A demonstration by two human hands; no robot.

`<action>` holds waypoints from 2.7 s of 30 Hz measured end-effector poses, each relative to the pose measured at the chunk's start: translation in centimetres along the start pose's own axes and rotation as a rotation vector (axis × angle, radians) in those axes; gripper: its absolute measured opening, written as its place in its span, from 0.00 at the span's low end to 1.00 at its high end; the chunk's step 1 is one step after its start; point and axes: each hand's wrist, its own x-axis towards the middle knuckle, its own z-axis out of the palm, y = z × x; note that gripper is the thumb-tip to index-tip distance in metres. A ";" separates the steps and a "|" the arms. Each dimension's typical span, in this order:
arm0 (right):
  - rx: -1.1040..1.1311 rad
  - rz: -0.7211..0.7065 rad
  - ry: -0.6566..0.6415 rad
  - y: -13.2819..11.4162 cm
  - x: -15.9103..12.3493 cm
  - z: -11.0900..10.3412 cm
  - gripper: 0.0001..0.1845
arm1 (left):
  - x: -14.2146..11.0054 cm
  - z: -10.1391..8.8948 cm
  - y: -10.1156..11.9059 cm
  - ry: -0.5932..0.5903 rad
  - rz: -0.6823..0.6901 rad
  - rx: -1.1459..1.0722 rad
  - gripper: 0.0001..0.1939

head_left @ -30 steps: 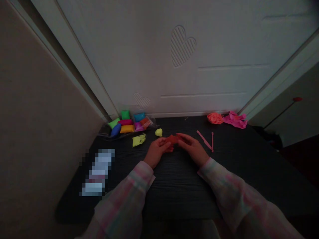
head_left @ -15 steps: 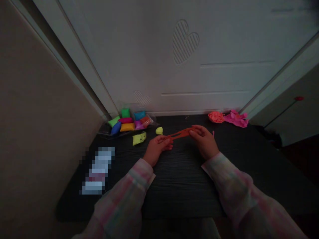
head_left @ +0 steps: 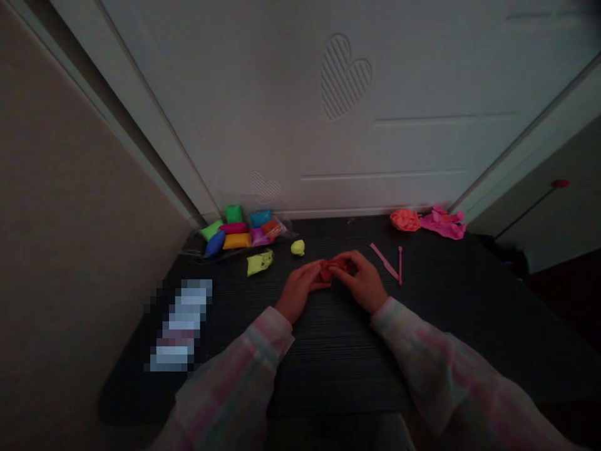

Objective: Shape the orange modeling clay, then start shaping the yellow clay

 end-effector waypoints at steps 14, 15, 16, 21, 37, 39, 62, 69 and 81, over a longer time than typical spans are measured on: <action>0.448 0.266 0.166 1.6 1.5 -1.2 0.09 | 0.1 -0.4 0.1 -0.015 -0.054 0.091 0.08; 0.469 0.282 0.201 1.8 1.7 -1.4 0.10 | 0.2 -0.5 0.1 -0.002 -0.048 0.077 0.08; 0.486 0.294 0.225 2.1 1.8 -1.6 0.10 | 0.2 -0.6 0.0 0.014 -0.040 0.062 0.08; 0.512 0.284 0.202 1.6 1.7 -1.8 0.11 | 0.6 -0.9 -0.2 0.069 0.011 -0.022 0.09; 0.354 0.165 -0.076 -0.2 0.0 0.4 0.08 | 0.3 -0.4 0.0 0.015 0.016 0.085 0.13; 0.371 0.170 -0.039 0.0 0.3 0.1 0.08 | 0.3 -0.4 0.1 0.019 0.029 0.094 0.12; 0.420 0.184 -0.147 -0.2 0.1 0.4 0.11 | 0.1 -0.4 0.0 -0.022 0.055 0.064 0.12; 0.288 0.181 -0.213 -1.1 -0.3 -0.2 0.08 | -0.4 -0.5 0.4 -0.004 0.106 0.191 0.08; 0.684 0.338 -0.027 -0.3 0.8 -2.0 0.12 | 0.4 -1.3 0.8 0.081 0.047 -0.166 0.08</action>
